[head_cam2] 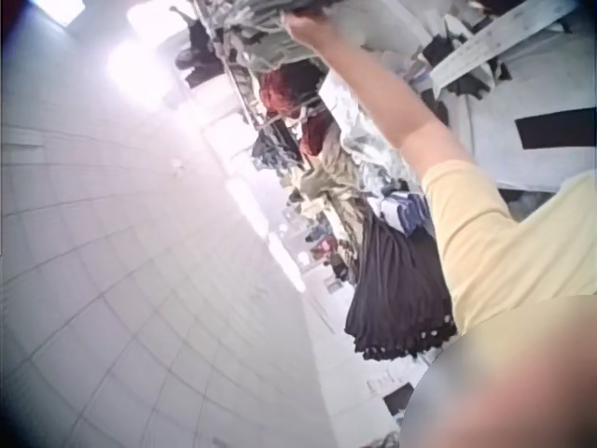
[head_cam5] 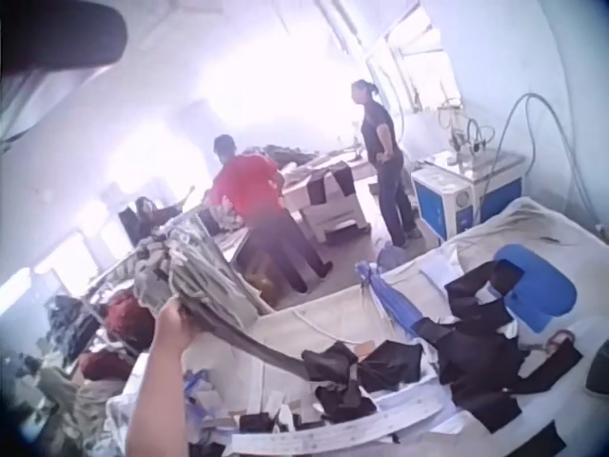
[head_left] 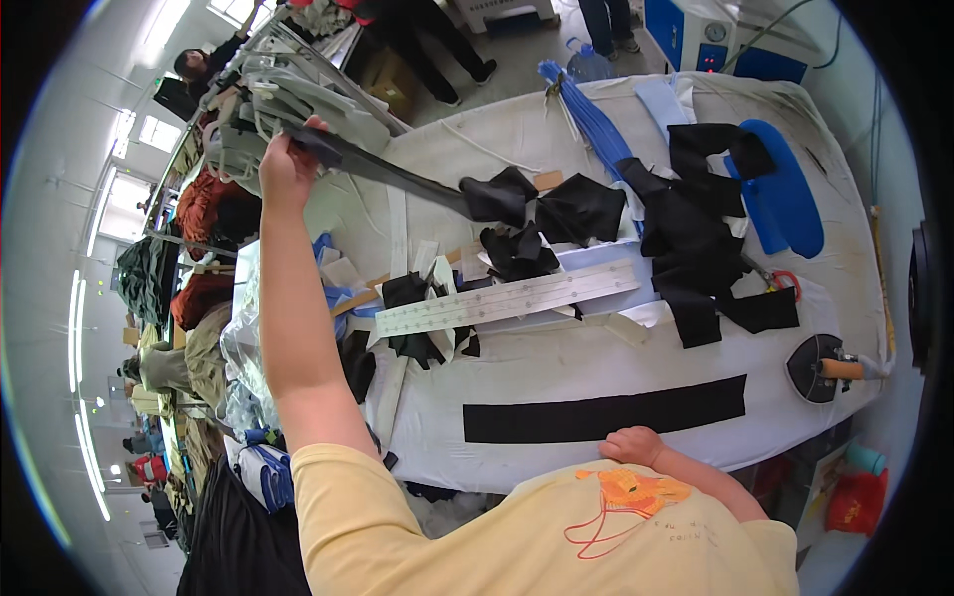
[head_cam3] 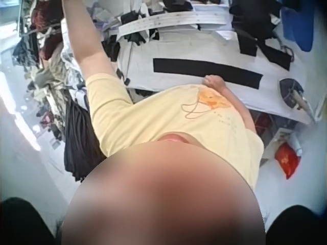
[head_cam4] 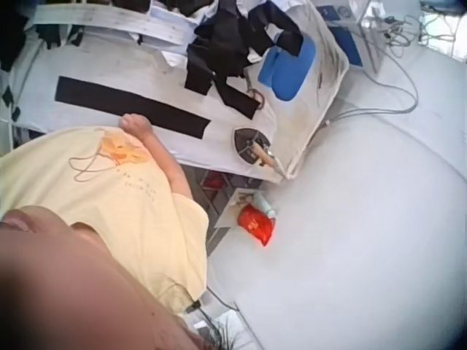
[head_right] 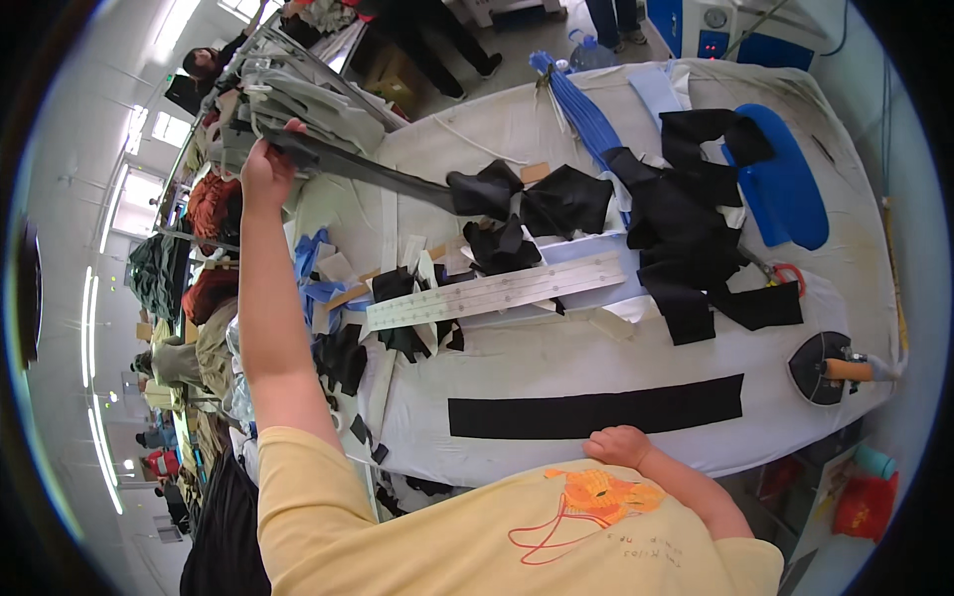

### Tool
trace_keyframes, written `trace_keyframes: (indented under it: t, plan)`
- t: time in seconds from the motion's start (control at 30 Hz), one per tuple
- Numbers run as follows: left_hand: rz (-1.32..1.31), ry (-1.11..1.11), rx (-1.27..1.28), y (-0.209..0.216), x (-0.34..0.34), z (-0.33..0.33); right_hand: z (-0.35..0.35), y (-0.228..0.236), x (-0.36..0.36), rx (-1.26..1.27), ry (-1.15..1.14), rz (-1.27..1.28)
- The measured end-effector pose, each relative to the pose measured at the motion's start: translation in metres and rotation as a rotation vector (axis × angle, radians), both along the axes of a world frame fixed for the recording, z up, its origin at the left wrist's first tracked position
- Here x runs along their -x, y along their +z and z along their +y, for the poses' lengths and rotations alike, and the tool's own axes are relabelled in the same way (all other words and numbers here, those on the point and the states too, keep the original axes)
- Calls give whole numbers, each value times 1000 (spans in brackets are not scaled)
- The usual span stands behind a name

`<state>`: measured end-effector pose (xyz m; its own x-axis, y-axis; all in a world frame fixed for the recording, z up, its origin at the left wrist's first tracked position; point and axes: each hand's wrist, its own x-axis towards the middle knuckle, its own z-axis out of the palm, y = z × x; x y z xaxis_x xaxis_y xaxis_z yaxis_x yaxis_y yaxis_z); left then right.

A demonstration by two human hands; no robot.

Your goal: Folding and ironing long strips of black fabric on a workbench in a factory setting.

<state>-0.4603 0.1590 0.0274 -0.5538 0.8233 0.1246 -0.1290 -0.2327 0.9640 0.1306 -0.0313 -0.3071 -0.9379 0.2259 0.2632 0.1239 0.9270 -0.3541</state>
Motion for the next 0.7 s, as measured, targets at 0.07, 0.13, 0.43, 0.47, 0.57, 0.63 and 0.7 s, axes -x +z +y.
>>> trace_keyframes:
  t: [0.07,0.13,0.43,0.47,0.57,0.63,0.7]
  plan:
    - [87,-73,-40,26,-47,-2,-3,1,-2,136,-16,-170]
    - [161,-170,-48,50,-96,-16,3,28,11,491,-126,-413]
    - [492,-503,-102,105,-276,-111,71,244,81,663,-214,671]
    - [446,-555,-132,108,-291,-120,69,263,87,690,-172,680]
    - [396,-599,-117,106,-320,-131,52,281,97,765,-177,643]
    - [299,-616,-114,100,-330,-138,41,286,92,739,-201,649]
    - [169,-575,-125,91,-342,-148,32,289,85,1258,-20,708]
